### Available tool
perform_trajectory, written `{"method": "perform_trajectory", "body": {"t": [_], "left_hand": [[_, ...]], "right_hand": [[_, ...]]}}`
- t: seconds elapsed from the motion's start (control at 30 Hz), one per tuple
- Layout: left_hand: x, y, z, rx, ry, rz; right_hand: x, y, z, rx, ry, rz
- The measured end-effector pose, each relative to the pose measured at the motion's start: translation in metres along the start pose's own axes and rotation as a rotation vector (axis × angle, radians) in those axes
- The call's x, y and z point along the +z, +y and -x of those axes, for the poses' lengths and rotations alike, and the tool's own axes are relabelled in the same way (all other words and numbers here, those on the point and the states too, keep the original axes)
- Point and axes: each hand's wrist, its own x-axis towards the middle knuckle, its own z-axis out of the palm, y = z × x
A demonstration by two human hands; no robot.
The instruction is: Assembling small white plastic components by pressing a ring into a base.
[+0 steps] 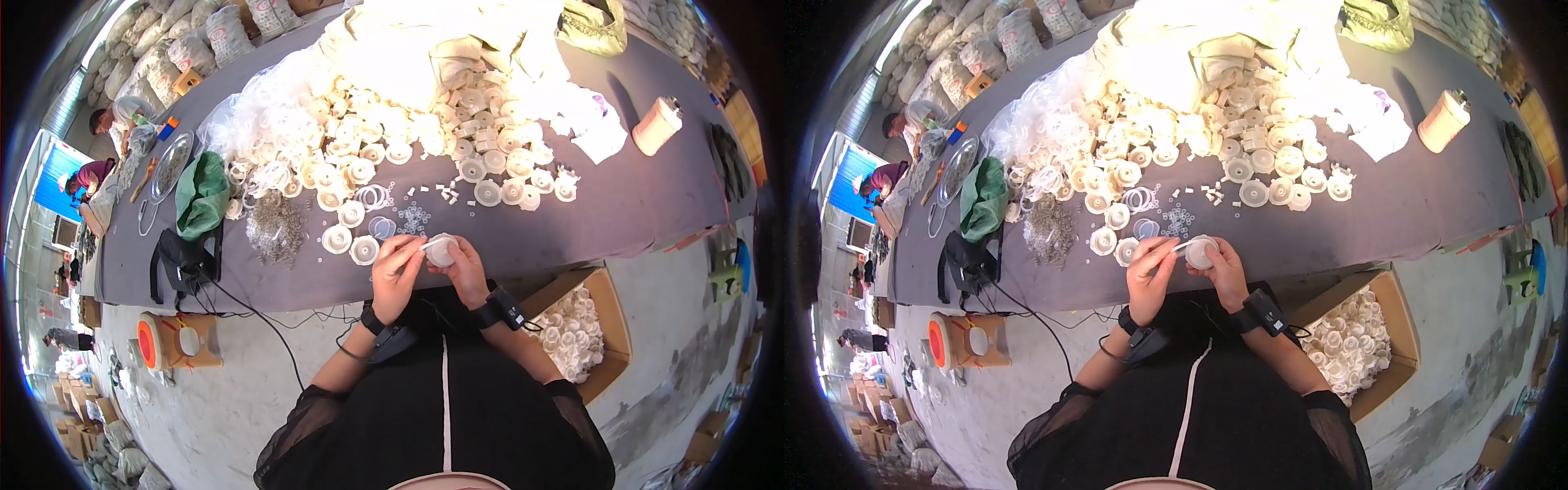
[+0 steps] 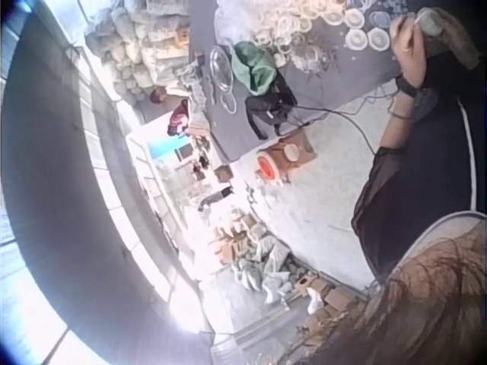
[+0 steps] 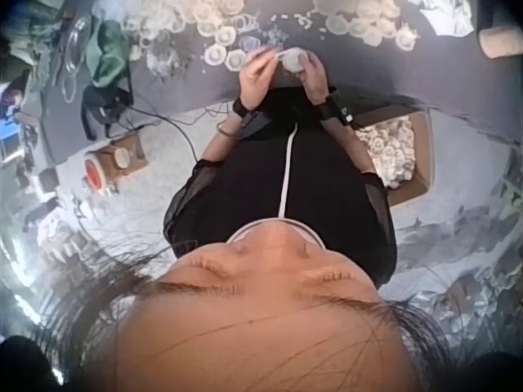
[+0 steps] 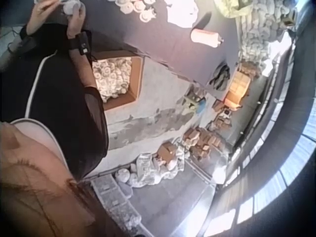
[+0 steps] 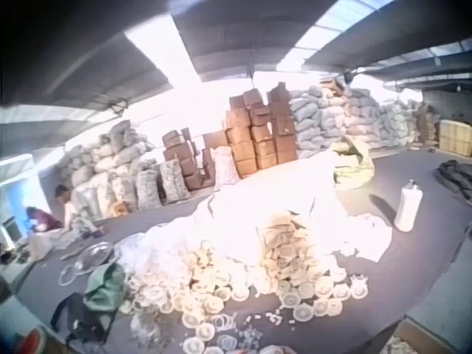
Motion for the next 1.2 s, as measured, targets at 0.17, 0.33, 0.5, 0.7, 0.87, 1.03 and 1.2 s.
{"method": "perform_trajectory", "body": {"t": [0.17,0.33,0.5,0.7,0.87,1.03,1.2], "left_hand": [[0.008,-0.003,0.005,0.103,-0.055,-0.142],[0.010,-0.005,0.009,0.124,-0.203,-0.324],[0.013,0.002,0.010,0.125,-0.213,-0.421],[0.019,-0.006,0.017,0.108,-0.190,-0.297],[0.023,-0.012,0.017,-0.243,0.135,0.011],[0.016,-0.022,0.020,-0.567,0.001,0.628],[0.018,-0.033,0.027,-0.507,0.094,0.731]], "right_hand": [[-0.003,0.002,-0.002,-0.021,-0.011,0.012],[-0.009,0.002,-0.005,0.006,-0.003,-0.056],[-0.005,-0.002,-0.006,0.058,-0.053,-0.143],[-0.003,0.005,-0.003,-0.054,-0.028,0.143],[0.000,0.000,0.004,-0.034,-0.074,0.129],[0.004,0.002,0.008,-0.110,-0.065,0.188],[0.009,0.003,0.012,-0.130,-0.069,0.336]]}}
